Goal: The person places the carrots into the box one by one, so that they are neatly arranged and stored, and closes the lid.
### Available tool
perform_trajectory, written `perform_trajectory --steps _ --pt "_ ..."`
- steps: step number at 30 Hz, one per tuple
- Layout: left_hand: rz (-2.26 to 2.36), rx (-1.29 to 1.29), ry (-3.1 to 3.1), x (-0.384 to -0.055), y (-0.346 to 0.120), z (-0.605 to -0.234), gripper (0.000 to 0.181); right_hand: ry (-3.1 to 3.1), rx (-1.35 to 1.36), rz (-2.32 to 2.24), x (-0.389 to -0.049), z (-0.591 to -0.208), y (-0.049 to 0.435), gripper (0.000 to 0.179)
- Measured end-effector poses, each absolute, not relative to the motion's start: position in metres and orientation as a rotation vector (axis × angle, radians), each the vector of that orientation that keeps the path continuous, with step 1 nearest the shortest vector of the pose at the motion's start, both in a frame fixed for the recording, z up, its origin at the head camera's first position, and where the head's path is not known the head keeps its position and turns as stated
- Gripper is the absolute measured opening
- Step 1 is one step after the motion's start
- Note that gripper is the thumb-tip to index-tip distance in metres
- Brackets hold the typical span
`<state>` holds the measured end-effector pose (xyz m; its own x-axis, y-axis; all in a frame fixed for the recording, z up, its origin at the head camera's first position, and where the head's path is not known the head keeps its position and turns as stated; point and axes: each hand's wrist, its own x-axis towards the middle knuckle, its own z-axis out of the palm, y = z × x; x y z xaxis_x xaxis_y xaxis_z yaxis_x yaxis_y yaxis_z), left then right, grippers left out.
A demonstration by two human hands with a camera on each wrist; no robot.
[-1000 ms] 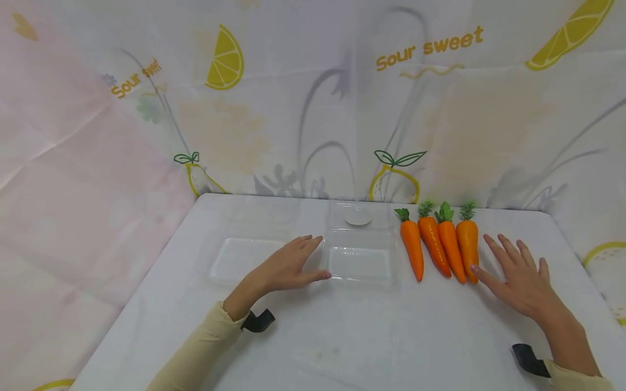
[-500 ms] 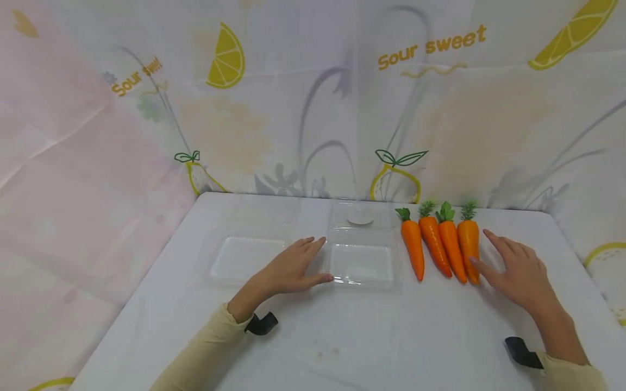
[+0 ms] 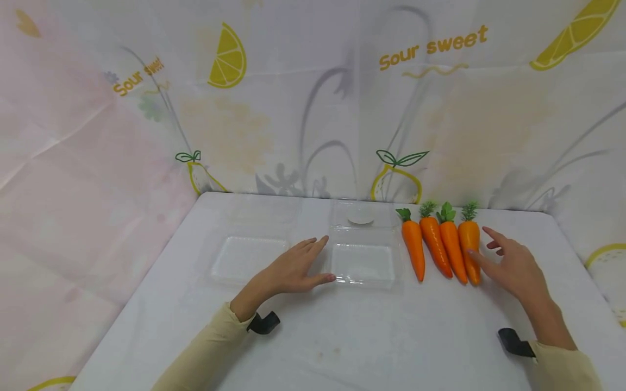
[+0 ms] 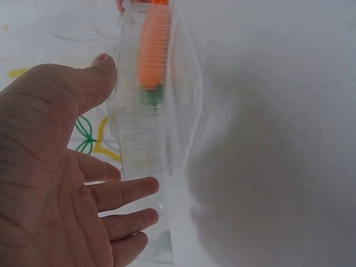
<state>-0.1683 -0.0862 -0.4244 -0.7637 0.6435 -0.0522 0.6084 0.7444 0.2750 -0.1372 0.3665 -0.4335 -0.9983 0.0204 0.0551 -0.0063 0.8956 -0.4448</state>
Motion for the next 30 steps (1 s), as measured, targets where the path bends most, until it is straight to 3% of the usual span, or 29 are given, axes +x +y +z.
perform_trajectory --steps 19,30 --pt "0.408 0.985 2.749 -0.1713 -0.0859 -0.4218 0.09 -3.184 -0.151 0.685 -0.1441 -0.427 0.3655 0.082" --pt "0.617 0.815 2.572 -0.1692 -0.0794 -0.419 0.092 -3.173 -0.161 0.729 -0.1463 -0.4272 0.3644 0.081"
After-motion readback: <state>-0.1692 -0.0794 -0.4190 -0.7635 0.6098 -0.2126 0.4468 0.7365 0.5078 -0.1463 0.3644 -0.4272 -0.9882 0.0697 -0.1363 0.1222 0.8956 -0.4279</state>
